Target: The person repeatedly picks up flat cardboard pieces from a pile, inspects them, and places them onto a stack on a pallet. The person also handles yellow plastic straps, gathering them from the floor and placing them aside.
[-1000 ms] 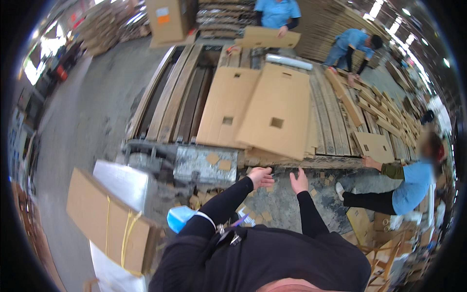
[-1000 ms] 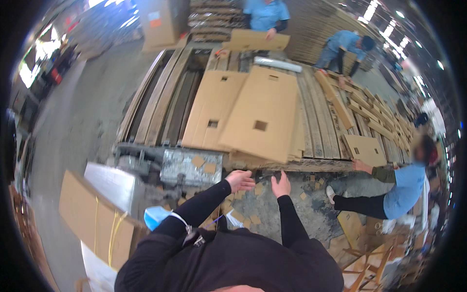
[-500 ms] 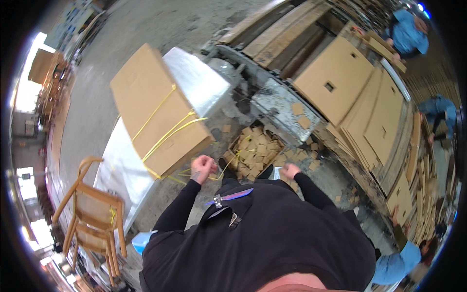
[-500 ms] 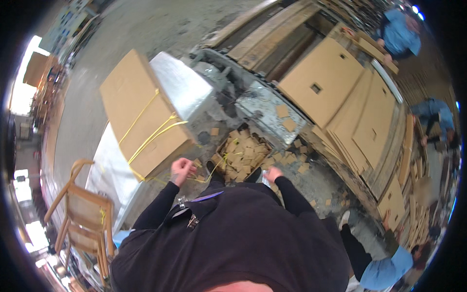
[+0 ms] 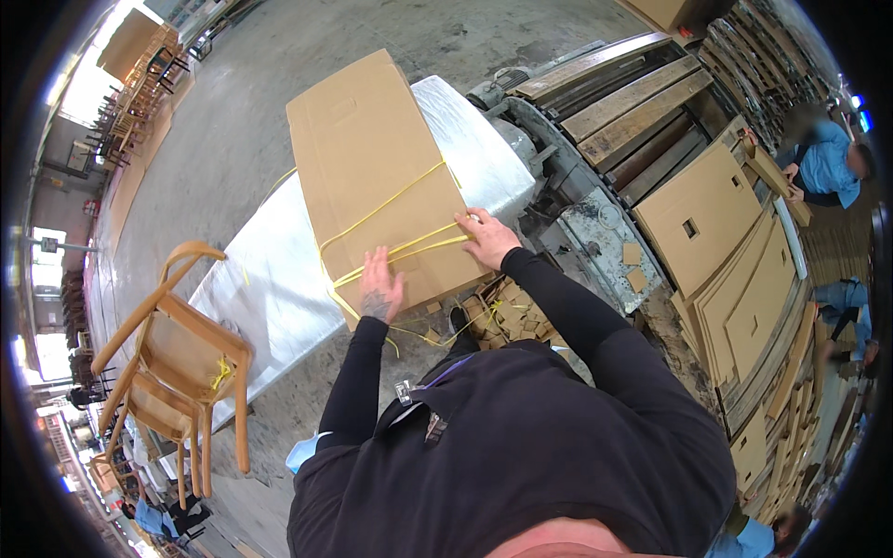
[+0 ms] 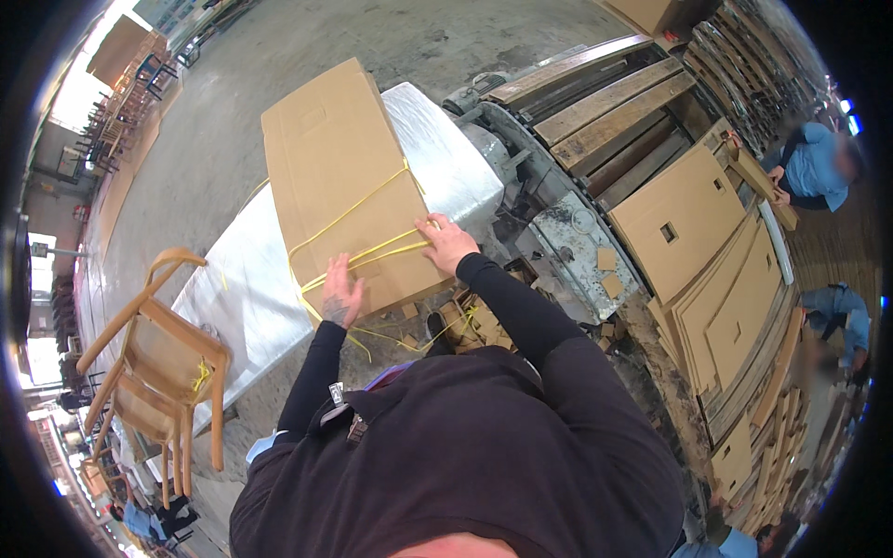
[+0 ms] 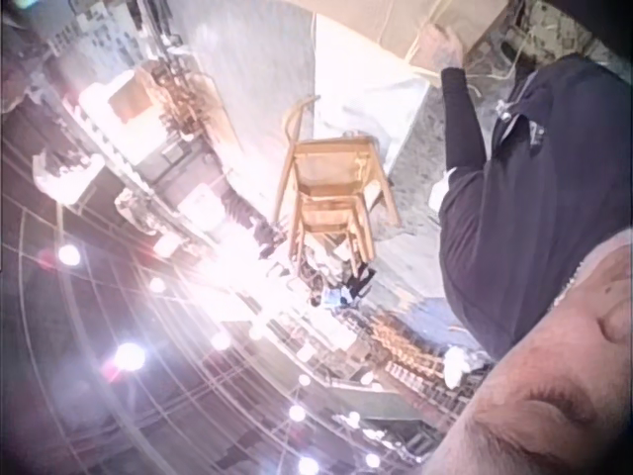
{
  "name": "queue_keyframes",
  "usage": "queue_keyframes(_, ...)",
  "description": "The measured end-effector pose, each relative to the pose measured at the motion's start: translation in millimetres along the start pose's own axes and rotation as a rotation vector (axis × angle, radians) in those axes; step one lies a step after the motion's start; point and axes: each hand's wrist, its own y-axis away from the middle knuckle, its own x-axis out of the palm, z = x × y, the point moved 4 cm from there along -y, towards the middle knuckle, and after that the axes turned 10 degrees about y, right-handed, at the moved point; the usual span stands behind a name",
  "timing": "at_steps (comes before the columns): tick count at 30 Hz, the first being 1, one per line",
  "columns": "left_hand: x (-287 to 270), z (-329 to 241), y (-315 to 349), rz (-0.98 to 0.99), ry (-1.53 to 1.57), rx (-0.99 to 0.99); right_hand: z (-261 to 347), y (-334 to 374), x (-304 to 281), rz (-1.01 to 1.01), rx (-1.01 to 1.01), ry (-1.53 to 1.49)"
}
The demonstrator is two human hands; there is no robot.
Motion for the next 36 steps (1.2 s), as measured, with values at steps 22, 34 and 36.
queue_keyframes(22, 30.7, 25.4, -49.9, 0.199, -0.276, 0.135, 21.8, -49.2, 12.6, -0.152, -0.021, 0.393)
queue_keyframes(34, 2.5, -128.5, 66.2, 0.095, 0.412, -0.143, 30.2, 123.0, 21.4, 0.579, 0.031, -0.192)
queue_keyframes(36, 3.2, -150.5, 79.0, 0.047, 0.452, -0.279, 20.6, 144.4, 0.2, 0.211, -0.024, 0.08)
